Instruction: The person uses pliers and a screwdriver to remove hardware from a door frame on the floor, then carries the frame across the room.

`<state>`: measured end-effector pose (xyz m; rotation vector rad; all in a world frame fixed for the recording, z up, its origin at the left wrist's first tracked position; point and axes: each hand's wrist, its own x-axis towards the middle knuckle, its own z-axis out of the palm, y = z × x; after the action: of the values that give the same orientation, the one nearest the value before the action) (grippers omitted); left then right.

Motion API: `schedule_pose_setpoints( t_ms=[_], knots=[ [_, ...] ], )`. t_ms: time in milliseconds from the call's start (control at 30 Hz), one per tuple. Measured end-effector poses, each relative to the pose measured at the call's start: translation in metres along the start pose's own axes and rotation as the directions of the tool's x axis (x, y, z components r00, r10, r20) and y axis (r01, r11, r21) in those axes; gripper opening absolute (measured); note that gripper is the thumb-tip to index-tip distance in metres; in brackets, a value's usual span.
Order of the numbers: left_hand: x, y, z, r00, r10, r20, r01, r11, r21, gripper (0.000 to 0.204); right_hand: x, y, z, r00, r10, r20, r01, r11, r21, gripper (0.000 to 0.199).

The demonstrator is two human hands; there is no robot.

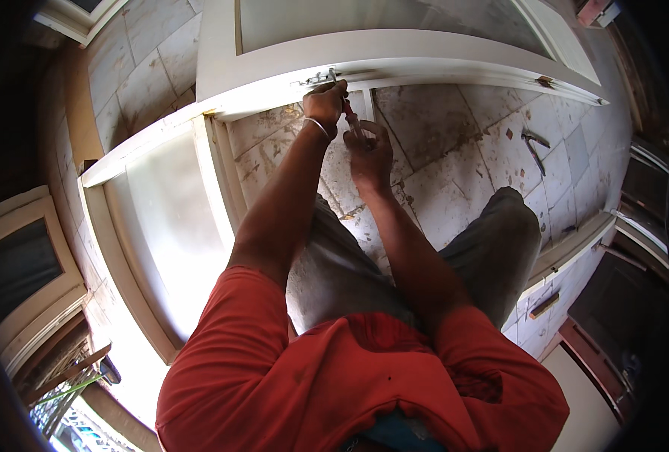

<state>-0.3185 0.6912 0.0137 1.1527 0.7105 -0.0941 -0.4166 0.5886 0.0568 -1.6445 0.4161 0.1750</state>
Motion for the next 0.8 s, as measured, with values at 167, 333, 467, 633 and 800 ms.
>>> schedule_pose_setpoints(
  t_ms=[167,333,467,633,800],
  knots=[
    [-0.005,0.004,-0.006,0.999,0.054,0.003,-0.054,0.990,0.132,0.027,0.001,0.022,-0.004,0.816,0.272,0.510,-0.575,0.466,0.672,0.038],
    [0.010,-0.003,-0.003,0.997,-0.031,0.068,0.024,0.996,0.091,0.030,0.011,0.039,0.021,0.991,-0.059,-0.119,0.076,0.987,0.142,0.041],
    [0.008,0.005,-0.019,0.994,0.004,0.107,-0.022,0.984,0.174,0.034,-0.003,0.011,0.020,0.911,0.321,0.257,-0.412,0.707,0.575,0.029],
    [0.003,0.007,-0.015,0.992,0.012,0.124,-0.022,0.996,0.081,0.038,-0.002,0.010,0.008,0.850,0.276,0.448,-0.525,0.495,0.692,0.025],
    [-0.006,0.010,-0.014,1.000,0.018,0.014,-0.021,0.973,0.228,0.031,0.002,0.010,0.021,0.952,0.264,0.152,-0.305,0.835,0.459,0.017]
  ],
)
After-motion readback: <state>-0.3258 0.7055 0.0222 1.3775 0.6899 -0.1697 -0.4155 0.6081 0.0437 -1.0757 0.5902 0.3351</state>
